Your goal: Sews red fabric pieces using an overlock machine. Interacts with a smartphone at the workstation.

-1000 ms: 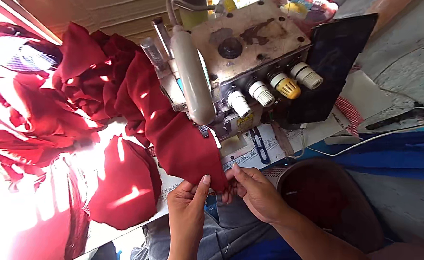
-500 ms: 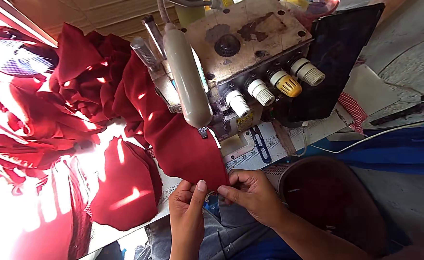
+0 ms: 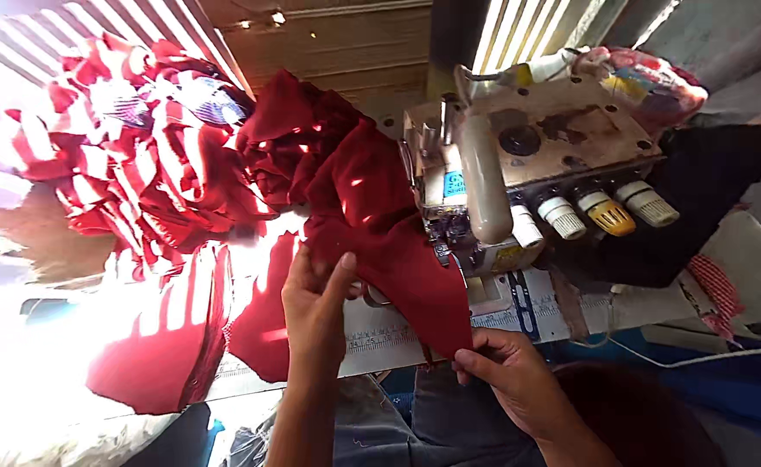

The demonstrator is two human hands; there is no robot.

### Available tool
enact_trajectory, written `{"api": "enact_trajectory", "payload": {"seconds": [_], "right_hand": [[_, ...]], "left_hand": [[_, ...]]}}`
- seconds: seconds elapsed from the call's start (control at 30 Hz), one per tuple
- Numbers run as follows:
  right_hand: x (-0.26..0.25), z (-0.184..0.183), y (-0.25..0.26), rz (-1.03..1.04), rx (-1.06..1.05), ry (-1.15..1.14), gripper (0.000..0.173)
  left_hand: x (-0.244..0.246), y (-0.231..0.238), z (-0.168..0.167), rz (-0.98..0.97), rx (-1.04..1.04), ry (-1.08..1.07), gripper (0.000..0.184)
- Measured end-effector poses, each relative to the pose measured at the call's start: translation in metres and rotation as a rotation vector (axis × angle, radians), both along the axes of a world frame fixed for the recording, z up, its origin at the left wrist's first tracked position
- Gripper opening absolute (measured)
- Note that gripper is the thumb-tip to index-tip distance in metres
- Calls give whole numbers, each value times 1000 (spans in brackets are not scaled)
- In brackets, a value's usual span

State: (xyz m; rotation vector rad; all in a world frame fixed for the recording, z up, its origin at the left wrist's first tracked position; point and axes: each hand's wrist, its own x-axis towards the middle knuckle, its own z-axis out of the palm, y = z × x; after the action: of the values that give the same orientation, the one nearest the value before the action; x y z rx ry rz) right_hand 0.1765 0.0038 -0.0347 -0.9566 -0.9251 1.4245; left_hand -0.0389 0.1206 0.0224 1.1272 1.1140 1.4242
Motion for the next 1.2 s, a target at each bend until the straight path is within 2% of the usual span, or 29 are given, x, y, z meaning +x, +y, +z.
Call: {"api": "enact_trajectory", "payload": {"seconds": [0.07,0.1,0.2,0.3,0.5,0.57,0.7,0.8,0.87,1.0,1.07,1.2], "right_hand": [[1,-1,0,-9,1,-39,14],[1,-2,0,-13,6,-53,15],[-1,-3,-1,-31,11,-88,16],[-1,-4,-3,-43,7,-116,17],[0,-5,-3,-60,27,-136,19],[-2,-3,-5,-65,16,-161,19],[-4,8,-12,-73,62,-212,20],[-9,15,-14,-87,106,-213,21],[-12,18,-16,-93,141,-214,22],[-18,23,-17,-101,181,-217,22],[-21,25,-16,-119,194,-220,22],[-23,27,-16,-136,190,-197,23]], "left_hand": [[-9,15,4,9,-54,-55,51],[-14,21,4,7,-49,-66,52],[-24,25,5,88,-48,24,42],[-33,23,5,109,-66,129,40],[-41,23,8,112,-60,144,37],[-41,25,1,117,-40,235,37],[-30,8,-16,126,246,648,55],[-18,-23,-33,120,542,756,50],[-4,-44,-38,-16,665,787,46],[20,-54,-43,-247,810,953,56],[24,-50,-41,-249,864,1027,52],[22,-41,-37,-242,948,1027,31]]}}
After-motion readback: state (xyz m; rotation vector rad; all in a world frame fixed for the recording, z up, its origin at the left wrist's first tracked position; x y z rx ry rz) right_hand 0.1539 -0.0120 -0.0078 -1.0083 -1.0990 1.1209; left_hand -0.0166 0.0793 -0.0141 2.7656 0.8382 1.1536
